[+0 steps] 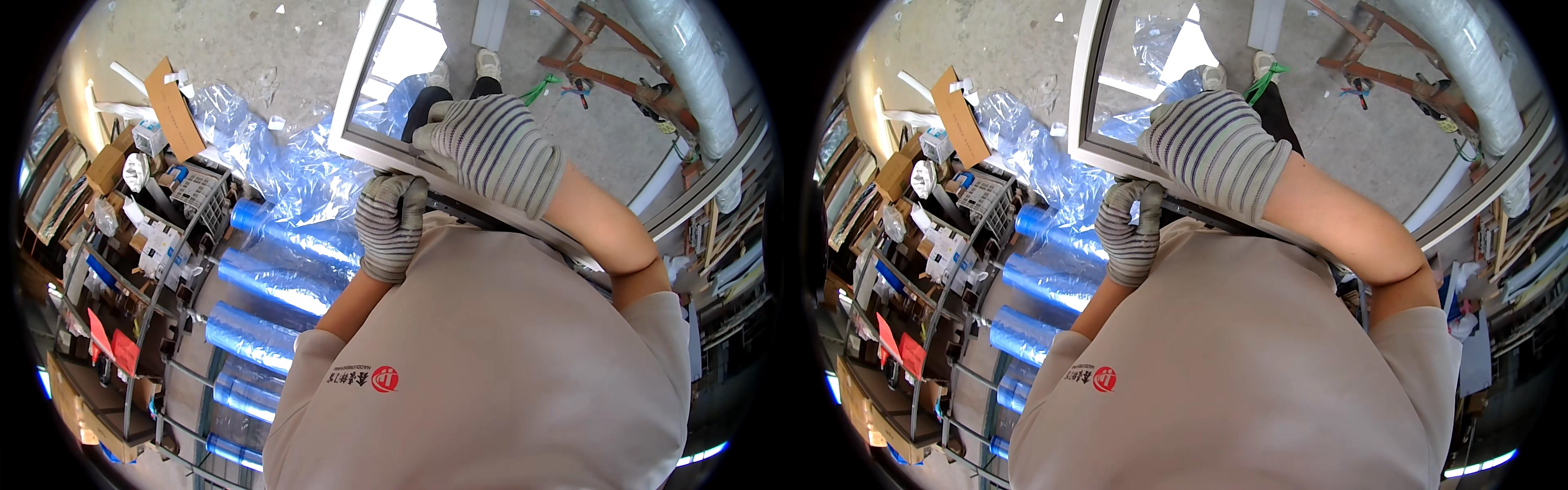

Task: The person seals the edges of a glass panel within a metal frame by applying a white strip and then using a handheld pneumatic sealant applicator along the frame's perimeter.

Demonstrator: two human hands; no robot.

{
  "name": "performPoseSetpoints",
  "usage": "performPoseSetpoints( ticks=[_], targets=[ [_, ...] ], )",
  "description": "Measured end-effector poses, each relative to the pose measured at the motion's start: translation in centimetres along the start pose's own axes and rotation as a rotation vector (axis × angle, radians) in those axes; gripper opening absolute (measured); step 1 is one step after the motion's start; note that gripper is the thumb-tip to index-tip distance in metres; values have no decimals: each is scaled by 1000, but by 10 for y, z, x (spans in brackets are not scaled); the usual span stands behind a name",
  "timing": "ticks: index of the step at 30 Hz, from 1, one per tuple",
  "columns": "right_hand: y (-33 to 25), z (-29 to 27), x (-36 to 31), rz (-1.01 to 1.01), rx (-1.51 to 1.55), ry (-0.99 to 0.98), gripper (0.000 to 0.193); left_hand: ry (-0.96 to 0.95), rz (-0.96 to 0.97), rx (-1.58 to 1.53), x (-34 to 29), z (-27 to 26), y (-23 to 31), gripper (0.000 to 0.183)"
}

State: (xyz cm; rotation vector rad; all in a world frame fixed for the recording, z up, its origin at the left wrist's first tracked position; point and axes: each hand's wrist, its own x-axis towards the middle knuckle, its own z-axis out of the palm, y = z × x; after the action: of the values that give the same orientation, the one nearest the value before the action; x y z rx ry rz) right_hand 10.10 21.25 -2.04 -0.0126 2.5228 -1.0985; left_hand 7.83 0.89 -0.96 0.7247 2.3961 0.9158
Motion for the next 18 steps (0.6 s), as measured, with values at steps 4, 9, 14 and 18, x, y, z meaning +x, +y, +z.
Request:
performPoseSetpoints(
  ticks=[4, 9, 14, 18],
  targets=[
    [4, 0, -1, 26, -7, -33, 10, 9, 9, -4, -1, 2, -5, 8],
    [-1, 3, -1, 31, 37, 29, 10, -2, -11, -13, -1, 2, -3, 7],
    [2, 7, -2, -29, -30, 49, 11, 0, -19, -10, -1, 2, -3, 6],
    [-3, 2, -8, -6, -19, 27, 12, 17, 26, 27, -3, 4, -6, 5]
  ],
)
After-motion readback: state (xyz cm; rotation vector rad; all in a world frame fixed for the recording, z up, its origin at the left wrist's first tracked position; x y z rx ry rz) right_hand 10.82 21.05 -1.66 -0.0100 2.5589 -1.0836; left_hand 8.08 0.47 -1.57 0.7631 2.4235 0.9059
